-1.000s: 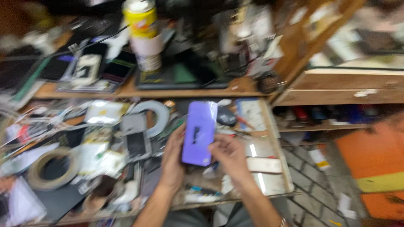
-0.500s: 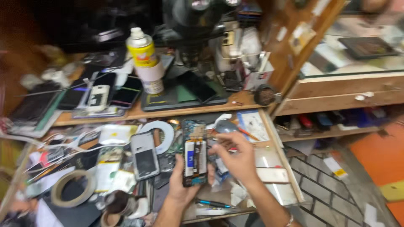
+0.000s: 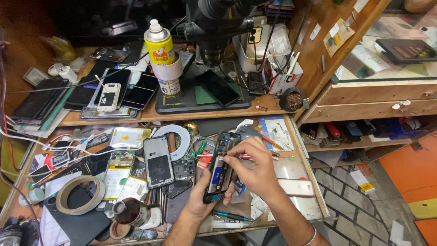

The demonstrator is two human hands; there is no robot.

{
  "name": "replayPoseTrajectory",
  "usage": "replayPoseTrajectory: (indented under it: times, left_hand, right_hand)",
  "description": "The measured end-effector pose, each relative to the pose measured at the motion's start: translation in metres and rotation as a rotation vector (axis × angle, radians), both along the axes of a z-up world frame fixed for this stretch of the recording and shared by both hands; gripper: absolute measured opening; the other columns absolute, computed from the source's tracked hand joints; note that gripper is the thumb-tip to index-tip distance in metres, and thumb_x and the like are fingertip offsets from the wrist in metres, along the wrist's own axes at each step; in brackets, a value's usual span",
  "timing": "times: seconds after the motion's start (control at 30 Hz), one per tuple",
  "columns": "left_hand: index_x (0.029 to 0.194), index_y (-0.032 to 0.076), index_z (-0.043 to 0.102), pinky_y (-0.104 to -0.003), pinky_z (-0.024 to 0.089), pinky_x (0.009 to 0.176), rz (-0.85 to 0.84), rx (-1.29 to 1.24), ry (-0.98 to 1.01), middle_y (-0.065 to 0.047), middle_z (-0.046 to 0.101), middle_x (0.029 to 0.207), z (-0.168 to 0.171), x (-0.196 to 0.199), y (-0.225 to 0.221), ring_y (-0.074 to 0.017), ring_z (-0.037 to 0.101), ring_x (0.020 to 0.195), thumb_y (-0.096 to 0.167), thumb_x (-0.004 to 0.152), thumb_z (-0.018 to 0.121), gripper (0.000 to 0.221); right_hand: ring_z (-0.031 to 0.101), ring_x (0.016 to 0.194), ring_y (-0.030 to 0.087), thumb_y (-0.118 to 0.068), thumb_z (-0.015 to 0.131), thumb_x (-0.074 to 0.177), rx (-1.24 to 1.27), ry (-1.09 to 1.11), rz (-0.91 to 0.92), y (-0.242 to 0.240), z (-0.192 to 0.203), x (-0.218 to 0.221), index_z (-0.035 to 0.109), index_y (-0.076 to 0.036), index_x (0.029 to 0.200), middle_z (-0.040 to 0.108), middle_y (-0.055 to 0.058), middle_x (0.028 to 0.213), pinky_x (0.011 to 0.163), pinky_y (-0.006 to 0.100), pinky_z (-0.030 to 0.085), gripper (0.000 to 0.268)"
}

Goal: The person disassembles a smartphone by removing the back cover and prying open the screen assembly. They use a metal prying tool to separate the display from the frame and then inspect the internal components and the detached screen.

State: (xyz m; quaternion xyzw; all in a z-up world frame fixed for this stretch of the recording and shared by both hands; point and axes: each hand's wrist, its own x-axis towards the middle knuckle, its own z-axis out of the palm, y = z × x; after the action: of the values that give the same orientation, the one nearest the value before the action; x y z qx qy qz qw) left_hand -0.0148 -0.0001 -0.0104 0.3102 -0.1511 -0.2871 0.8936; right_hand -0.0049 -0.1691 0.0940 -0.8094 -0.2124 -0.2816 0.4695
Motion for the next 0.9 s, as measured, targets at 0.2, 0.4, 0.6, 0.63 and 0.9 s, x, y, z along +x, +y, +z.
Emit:
replayPoseTrajectory:
  times: [0.2, 0.4, 0.6, 0.63, 0.9]
  left_hand:
    - [0.128, 0.000, 0.056, -0.028, 0.044, 0.061, 0.012, 0.075, -0.059, -0.008, 0.057, 0.077, -0.012, 0.000, 0.001, -0.0159, 0.052, 0.066, 0.063, 0.103, 0.036, 0.071]
    - [0.130, 0.000, 0.058, -0.026, 0.041, 0.059, 0.010, 0.128, -0.081, -0.007, 0.055, 0.076, -0.013, 0.000, 0.001, -0.0130, 0.050, 0.065, 0.063, 0.103, 0.038, 0.071]
    - [0.129, -0.001, 0.057, -0.028, 0.048, 0.063, 0.015, 0.137, -0.066, -0.011, 0.063, 0.079, -0.002, -0.003, 0.000, -0.0166, 0.058, 0.067, 0.066, 0.102, 0.035, 0.076]
    - [0.128, -0.001, 0.056, -0.030, 0.050, 0.064, 0.012, 0.118, -0.034, -0.012, 0.064, 0.080, 0.000, -0.003, -0.001, -0.0186, 0.061, 0.068, 0.067, 0.099, 0.034, 0.077]
    - [0.135, -0.002, 0.054, -0.029, 0.049, 0.062, 0.028, 0.056, -0.010, -0.012, 0.065, 0.084, 0.002, -0.003, 0.001, -0.0169, 0.061, 0.071, 0.065, 0.100, 0.035, 0.078]
  right_hand:
    - [0.062, 0.084, 0.018, -0.007, 0.082, 0.078, -0.021, 0.093, -0.021, 0.005, 0.003, -0.002, 0.074, -0.006, 0.084, 0.071, 0.003, 0.083, 0.069, 0.030, 0.050, 0.010]
    - [0.064, 0.085, 0.019, -0.005, 0.080, 0.080, -0.025, 0.044, 0.026, 0.000, 0.002, 0.000, 0.072, -0.005, 0.087, 0.070, 0.003, 0.086, 0.075, 0.031, 0.051, 0.010]
    - [0.062, 0.081, 0.016, -0.009, 0.082, 0.080, 0.041, 0.240, 0.122, -0.009, -0.002, 0.004, 0.063, -0.001, 0.086, 0.061, 0.005, 0.085, 0.072, 0.029, 0.053, 0.021]
    - [0.062, 0.080, 0.015, -0.008, 0.083, 0.078, 0.056, 0.248, 0.101, -0.009, -0.004, 0.004, 0.064, -0.001, 0.087, 0.061, 0.005, 0.084, 0.072, 0.029, 0.053, 0.022]
    - [0.065, 0.076, 0.013, -0.007, 0.079, 0.081, 0.164, 0.289, 0.039, -0.014, -0.024, 0.001, 0.073, -0.001, 0.090, 0.068, 0.004, 0.086, 0.069, 0.027, 0.053, 0.012]
